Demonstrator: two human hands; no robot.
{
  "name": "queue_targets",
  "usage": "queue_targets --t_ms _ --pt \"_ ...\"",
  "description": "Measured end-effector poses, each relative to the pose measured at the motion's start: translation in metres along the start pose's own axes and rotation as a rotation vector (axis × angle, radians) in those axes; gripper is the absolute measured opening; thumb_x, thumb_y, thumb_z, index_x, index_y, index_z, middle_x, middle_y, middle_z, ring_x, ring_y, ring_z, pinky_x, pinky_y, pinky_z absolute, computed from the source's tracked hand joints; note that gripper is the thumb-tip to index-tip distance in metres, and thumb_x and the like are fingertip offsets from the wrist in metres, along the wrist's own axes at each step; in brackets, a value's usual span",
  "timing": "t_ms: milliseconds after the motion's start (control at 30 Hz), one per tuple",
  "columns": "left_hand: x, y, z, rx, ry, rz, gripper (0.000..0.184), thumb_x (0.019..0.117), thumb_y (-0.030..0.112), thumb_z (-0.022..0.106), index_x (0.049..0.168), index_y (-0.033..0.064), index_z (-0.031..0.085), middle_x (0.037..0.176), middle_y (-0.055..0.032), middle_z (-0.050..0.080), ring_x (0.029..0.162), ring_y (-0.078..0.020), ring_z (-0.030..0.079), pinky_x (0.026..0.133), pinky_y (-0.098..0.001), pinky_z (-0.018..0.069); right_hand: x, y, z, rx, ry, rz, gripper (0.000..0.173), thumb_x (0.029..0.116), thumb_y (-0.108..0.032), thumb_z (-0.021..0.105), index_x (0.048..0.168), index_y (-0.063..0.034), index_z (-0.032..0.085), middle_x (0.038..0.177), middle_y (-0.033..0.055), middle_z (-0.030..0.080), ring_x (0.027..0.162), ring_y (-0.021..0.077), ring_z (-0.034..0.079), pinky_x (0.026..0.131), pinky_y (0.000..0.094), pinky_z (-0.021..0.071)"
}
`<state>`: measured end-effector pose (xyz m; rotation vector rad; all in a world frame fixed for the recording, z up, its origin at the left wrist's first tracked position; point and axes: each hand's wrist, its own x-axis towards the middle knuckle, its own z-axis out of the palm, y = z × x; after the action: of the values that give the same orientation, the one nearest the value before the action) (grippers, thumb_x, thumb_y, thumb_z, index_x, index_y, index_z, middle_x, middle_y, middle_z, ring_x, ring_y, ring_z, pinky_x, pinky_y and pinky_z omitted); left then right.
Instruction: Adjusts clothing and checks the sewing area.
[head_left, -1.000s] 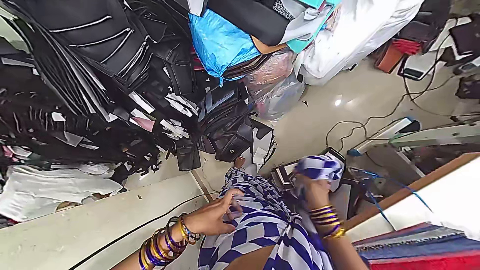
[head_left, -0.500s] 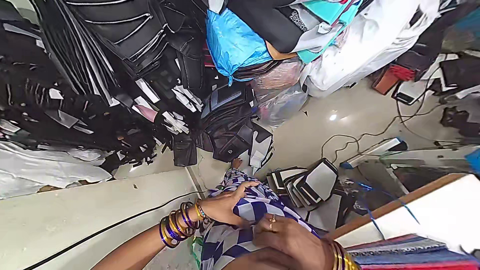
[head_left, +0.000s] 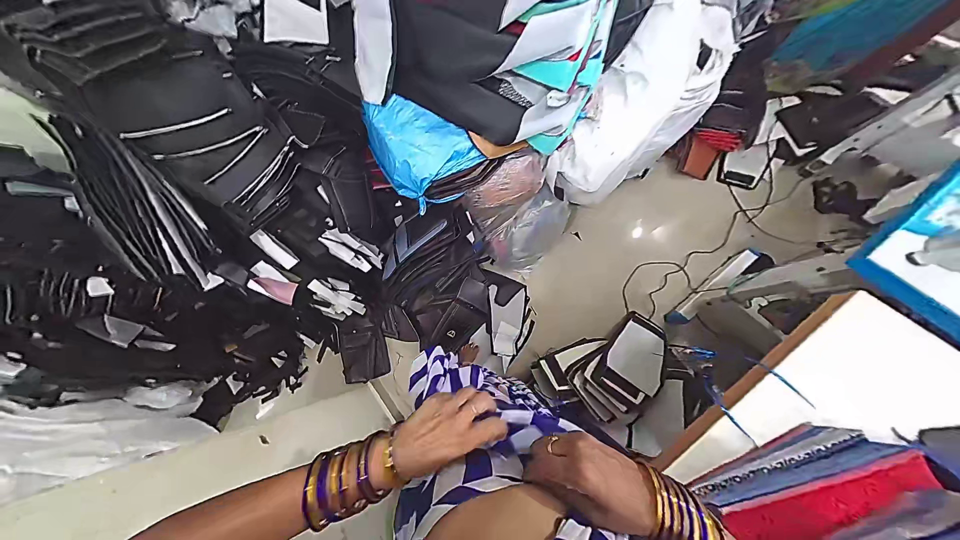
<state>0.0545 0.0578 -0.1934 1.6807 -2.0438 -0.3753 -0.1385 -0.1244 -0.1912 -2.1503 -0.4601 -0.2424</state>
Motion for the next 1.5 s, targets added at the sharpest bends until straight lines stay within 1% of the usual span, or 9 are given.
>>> queue_targets --t_ms 167,367,500,600,700,933,1133,1367,1500 --pt "-0.013 -0.005 -0.008 0.091 0.016 0.245 0.017 0.1035 0.012 0.050 0.095 0.0131 0.065 0.082 -0.0026 0.068 0.076 -0.0177 0.066 0.062 -0.0270 0.0522 -0.013 -0.005 0.011 0.085 0.163 0.095 0.023 0.0972 -0.009 0.052 0.088 -0.0025 0.072 0.077 0.0116 0.070 0.070 0.0217 0.069 0.064 0.0331 0.0551" --pt "-0.019 -0.011 -0.042 -0.724 -0.498 -0.379 0.039 0.0948 -0.001 0.055 0.133 -0.0035 0.060 0.117 -0.0170 0.071 0.107 -0.0254 0.068 0.093 -0.0458 0.0537 -0.019 -0.006 0.011 0.053 0.238 0.095 0.023 0.0981 -0.009 0.052 0.089 -0.0023 0.071 0.075 0.0113 0.068 0.068 0.0208 0.067 0.062 0.0320 0.0540" --pt "-0.002 -0.013 -0.027 -0.877 -0.437 -0.640 0.061 0.0847 0.002 0.069 0.141 -0.0010 0.046 0.096 -0.0112 0.073 0.085 -0.0147 0.070 0.080 -0.0358 0.0565 -0.016 -0.007 0.010 -0.053 0.236 0.069 0.023 0.0992 -0.012 0.051 0.089 -0.0037 0.070 0.073 0.0104 0.065 0.063 0.0217 0.065 0.056 0.0330 0.0524" --pt "0.011 -0.016 -0.012 -0.888 -0.476 -0.645 0.086 0.0752 0.001 0.076 0.149 -0.0002 0.031 0.127 -0.0178 0.062 0.111 -0.0239 0.064 0.092 -0.0408 0.0537 -0.014 -0.010 0.009 -0.099 0.190 0.066 0.023 0.0987 -0.012 0.051 0.088 -0.0044 0.070 0.074 0.0103 0.066 0.063 0.0226 0.066 0.055 0.0350 0.0539" --pt "0.022 -0.014 -0.007 -0.889 -0.628 -0.789 0.102 0.0726 -0.009 0.075 0.157 0.0089 0.020 0.133 -0.0224 0.059 0.100 -0.0310 0.068 0.084 -0.0476 0.0559 -0.008 -0.010 0.014 -0.130 0.146 0.036 0.021 0.0956 -0.011 0.052 0.085 -0.0057 0.070 0.072 0.0093 0.065 0.061 0.0228 0.066 0.052 0.0359 0.0533" --pt "0.004 0.003 0.012 -0.108 -0.198 -0.299 0.084 0.0533 -0.004 0.077 0.134 0.0133 0.061 0.120 -0.0180 0.066 0.107 -0.0440 0.064 0.071 -0.0594 0.0513 0.005 -0.012 0.031 -0.077 0.070 -0.042 0.012 0.0872 -0.007 0.060 0.081 -0.0037 0.069 0.068 0.0102 0.064 0.058 0.0242 0.066 0.051 0.0368 0.0529" --pt "-0.008 -0.015 -0.006 -0.797 -0.503 -0.684 0.100 0.0752 -0.002 0.072 0.158 0.0028 0.016 0.128 -0.0224 0.060 0.112 -0.0304 0.064 0.095 -0.0450 0.0537 -0.007 -0.008 0.019 0.127 0.063 0.021 0.019 0.0959 -0.011 0.057 0.090 -0.0021 0.073 0.079 0.0133 0.070 0.073 0.0276 0.071 0.065 0.0421 0.0561" --pt "-0.013 -0.001 -0.006 -0.295 -0.466 -0.630 0.102 0.0680 -0.001 0.081 0.158 0.0112 0.033 0.146 -0.0253 0.048 0.130 -0.0464 0.051 0.098 -0.0644 0.0480 -0.030 0.002 -0.016 0.121 0.459 0.224 0.028 0.1034 -0.027 0.056 0.104 -0.0036 0.073 0.096 0.0091 0.074 0.094 0.0109 0.069 0.087 0.0251 0.0555" --pt "-0.069 0.023 -0.022 -0.157 -0.360 -0.514 0.078 0.0723 -0.004 0.075 0.146 0.0009 0.050 0.136 -0.0315 0.056 0.112 -0.0567 0.061 0.077 -0.0724 0.0512 -0.062 0.003 -0.031 0.099 0.627 0.372 0.027 0.1040 -0.020 0.056 0.103 0.0026 0.070 0.091 0.0105 0.071 0.088 0.0022 0.065 0.083 0.0159 0.0521"
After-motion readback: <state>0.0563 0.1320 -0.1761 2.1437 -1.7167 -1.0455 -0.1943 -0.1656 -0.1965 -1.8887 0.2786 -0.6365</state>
